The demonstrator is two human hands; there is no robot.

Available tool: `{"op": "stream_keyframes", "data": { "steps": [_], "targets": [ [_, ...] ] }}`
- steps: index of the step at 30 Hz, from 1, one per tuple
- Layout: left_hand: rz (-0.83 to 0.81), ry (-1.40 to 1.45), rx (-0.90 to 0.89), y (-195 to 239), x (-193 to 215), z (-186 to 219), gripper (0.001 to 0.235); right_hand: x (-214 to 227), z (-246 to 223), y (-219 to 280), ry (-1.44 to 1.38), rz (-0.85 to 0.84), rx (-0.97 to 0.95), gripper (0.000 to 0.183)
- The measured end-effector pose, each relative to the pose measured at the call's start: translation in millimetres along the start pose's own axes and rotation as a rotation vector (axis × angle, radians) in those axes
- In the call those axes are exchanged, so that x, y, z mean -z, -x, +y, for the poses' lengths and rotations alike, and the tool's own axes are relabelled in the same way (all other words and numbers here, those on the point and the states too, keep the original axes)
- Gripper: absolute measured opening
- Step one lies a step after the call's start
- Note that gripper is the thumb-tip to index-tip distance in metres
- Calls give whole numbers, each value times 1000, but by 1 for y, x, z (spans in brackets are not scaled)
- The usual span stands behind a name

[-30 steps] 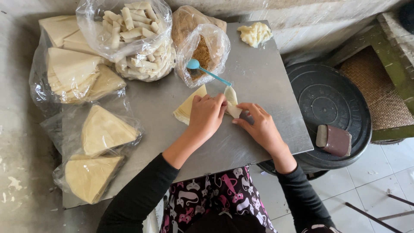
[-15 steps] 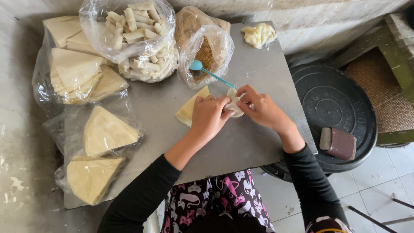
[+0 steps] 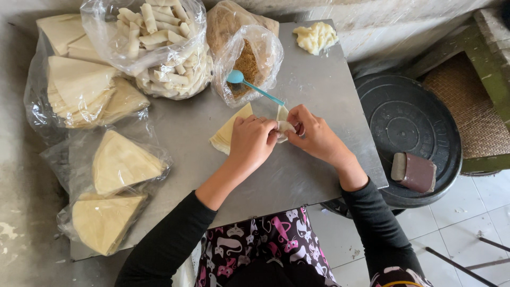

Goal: The person folds triangular pastry sheets into cones, scoops a grainy filling into each cone using a small blue spoon, and seals the edges to form samosas. The person repeats this process for multiple units on a metal countertop.

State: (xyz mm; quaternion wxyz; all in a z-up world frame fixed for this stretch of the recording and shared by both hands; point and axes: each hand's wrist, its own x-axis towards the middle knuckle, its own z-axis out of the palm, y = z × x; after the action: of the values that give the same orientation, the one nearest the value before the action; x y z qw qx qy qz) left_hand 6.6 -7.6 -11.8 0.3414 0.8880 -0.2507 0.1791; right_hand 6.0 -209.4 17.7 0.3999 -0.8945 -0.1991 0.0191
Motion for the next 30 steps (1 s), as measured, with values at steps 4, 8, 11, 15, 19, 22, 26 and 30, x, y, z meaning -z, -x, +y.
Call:
{"op": "stream_keyframes", "data": {
  "steps": [4,8,11,15,19,22,26,30],
  "targets": [
    [42,25,23,-2,2,6,13,0,0,-1,14,30,43,33],
    [-10,139,116,-4,7,8,23,1,2,0,-26,74,39,24],
    [35,178,79,-6,7,7,25,3,1,2,-55,55,45,15],
    [-57,52,-72,-2,7,3,15,8,-3,5,47,55,107,17],
    [-123,7,-150,-1,12,3,15,12,-10,5,-1,-17,90,28],
    [-157,20,-149,0,14,5,18,11,-12,6,10,-9,109,28],
    [-61,-17,-163,-1,9,6,15,7,-10,7,55,42,151,23],
    [-10,13,-88,-1,0,3,8,1,-5,7,127,118,227,15]
  ]
}}
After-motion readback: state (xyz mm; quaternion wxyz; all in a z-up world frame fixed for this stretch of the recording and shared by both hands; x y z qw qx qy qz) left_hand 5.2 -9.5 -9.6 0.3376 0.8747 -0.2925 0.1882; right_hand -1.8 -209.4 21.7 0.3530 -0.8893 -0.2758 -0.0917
